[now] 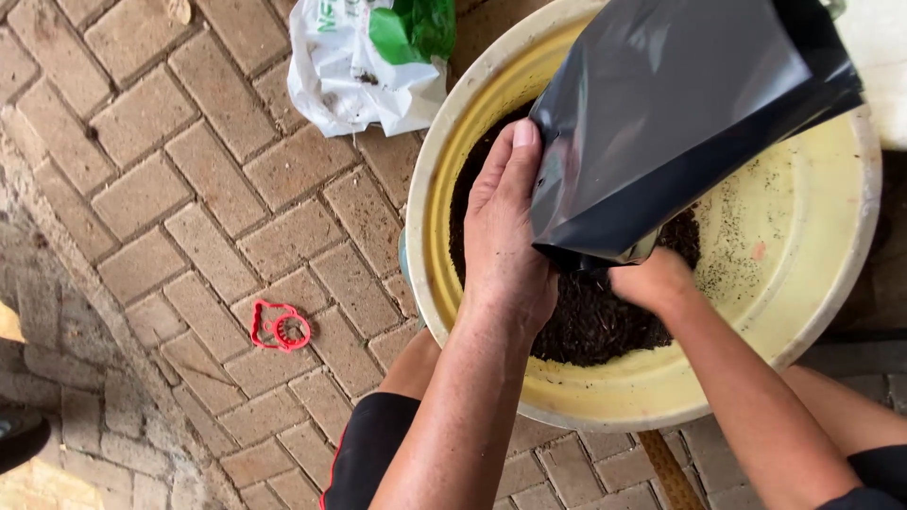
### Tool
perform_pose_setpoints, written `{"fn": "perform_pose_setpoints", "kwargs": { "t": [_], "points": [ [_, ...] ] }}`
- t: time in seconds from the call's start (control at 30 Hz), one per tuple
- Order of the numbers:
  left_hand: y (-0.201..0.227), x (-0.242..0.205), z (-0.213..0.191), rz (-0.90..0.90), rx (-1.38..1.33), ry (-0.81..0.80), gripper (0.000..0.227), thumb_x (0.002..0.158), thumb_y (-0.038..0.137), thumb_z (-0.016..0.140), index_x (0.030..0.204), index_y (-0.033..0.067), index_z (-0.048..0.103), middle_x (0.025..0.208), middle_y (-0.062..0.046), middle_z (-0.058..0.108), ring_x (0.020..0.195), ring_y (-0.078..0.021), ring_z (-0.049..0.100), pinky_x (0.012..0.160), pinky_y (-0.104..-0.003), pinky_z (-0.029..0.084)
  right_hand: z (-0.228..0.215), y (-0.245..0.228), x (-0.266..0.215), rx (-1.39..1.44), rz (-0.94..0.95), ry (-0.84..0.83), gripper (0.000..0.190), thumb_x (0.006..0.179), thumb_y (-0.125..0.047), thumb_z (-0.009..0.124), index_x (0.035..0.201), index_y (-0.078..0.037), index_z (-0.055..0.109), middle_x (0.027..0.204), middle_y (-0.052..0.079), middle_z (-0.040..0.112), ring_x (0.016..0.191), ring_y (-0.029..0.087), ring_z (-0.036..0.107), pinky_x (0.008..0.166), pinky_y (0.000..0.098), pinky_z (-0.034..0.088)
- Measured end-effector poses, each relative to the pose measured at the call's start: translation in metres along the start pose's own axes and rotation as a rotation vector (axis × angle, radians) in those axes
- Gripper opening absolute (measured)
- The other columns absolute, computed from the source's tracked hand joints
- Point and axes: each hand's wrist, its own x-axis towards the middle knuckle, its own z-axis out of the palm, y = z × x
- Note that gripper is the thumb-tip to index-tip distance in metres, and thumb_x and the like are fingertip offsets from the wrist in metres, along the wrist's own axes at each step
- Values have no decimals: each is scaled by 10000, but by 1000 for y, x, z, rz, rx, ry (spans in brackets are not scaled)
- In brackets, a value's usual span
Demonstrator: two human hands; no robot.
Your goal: Filling small black plastic polybags with soil using a hand scoop.
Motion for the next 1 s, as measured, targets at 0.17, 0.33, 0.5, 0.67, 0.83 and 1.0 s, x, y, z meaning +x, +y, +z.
{"fn": "perform_pose_setpoints", "kwargs": {
  "t": [0.17, 0.33, 0.5, 0.67, 0.83, 1.0],
  "points": [
    [2, -1, -1, 26, -6, -52, 328, 1105, 309, 523, 1257, 35, 620, 1054, -71, 667, 935, -105, 656, 853, -292, 572, 35, 20, 34, 95, 278, 50, 639, 1114, -513, 481, 891, 14, 766, 684, 124, 656, 531, 197, 529, 507, 339, 424],
    [0, 3, 3, 11, -11, -22, 336, 1082, 307, 535, 1274, 45, 621, 1057, -72, 672, 938, -118, 658, 841, -298, 574, 66, 7, 7, 260, 147, 12, 285, 1015, -109, 484, 1263, -15, 588, 726, 146, 689, 514, 181, 621, 483, 313, 486],
    [0, 1, 3, -5, -15, -1, 365, 1072, 307, 533, 1322, 53, 610, 1107, -76, 678, 997, -125, 661, 889, -300, 568, 9, 4, 0, 257, 77, 33, 229, 1021, -143, 519, 1153, -12, 654, 915, 162, 719, 732, 229, 660, 661, 381, 570],
    [0, -1, 4, 0, -8, -25, 380, 1073, 304, 533, 1340, 40, 595, 1143, -96, 678, 1038, -139, 664, 918, -314, 572, 23, -32, 34, 489, -46, 462, 364, 980, -237, 618, 1240, 17, 602, 1172, 220, 666, 1076, 324, 648, 894, 458, 544],
    [1, 4, 1, 7, 10, -4, 395, 1077, 316, 550, 1348, 32, 595, 1126, -109, 670, 1023, -162, 650, 879, -323, 576, 59, -4, 16, 182, 59, -63, 357, 1049, -221, 469, 1350, -114, 628, 897, 131, 731, 689, 204, 646, 694, 368, 551],
    [-3, 6, -15, 44, 35, -2, 431, 1072, 331, 577, 1382, 32, 597, 1172, -110, 666, 1069, -160, 644, 933, -326, 567, 46, 71, 19, -66, 248, -82, 376, 1114, -248, 392, 1226, -112, 725, 803, 80, 695, 548, 117, 506, 527, 284, 489]
  ]
}}
